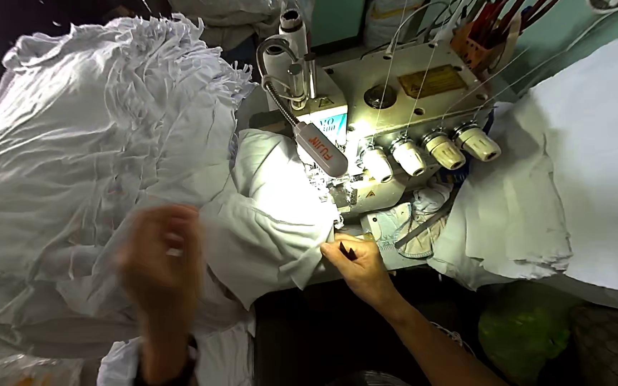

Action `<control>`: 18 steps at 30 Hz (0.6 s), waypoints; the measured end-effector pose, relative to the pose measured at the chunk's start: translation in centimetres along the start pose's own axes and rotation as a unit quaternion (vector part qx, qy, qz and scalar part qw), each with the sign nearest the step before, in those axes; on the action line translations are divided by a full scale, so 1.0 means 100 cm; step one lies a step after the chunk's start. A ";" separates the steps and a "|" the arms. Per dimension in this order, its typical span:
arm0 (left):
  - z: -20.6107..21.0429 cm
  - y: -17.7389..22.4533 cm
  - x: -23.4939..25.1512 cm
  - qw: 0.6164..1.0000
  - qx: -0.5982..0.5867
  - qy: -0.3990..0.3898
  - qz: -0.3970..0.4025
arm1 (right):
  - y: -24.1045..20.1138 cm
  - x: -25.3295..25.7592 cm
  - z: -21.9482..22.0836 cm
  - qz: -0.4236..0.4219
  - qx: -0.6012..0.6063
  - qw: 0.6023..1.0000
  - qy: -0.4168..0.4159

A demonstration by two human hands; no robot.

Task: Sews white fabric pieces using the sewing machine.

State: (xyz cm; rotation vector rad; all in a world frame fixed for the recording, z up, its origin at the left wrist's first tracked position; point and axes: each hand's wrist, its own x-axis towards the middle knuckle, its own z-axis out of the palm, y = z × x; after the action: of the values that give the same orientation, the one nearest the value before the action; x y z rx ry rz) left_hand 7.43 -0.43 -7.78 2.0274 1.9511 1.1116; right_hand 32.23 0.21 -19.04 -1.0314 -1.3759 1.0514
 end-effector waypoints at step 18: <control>0.079 0.077 0.008 0.954 0.059 -0.145 0.258 | 0.023 0.000 0.000 -0.117 0.006 0.993 -0.004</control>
State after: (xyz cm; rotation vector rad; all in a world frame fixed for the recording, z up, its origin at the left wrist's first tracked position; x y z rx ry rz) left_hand 18.11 2.14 -9.01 2.6784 1.4163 0.7157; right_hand 32.28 0.80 -21.29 -0.8350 -1.4556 0.8886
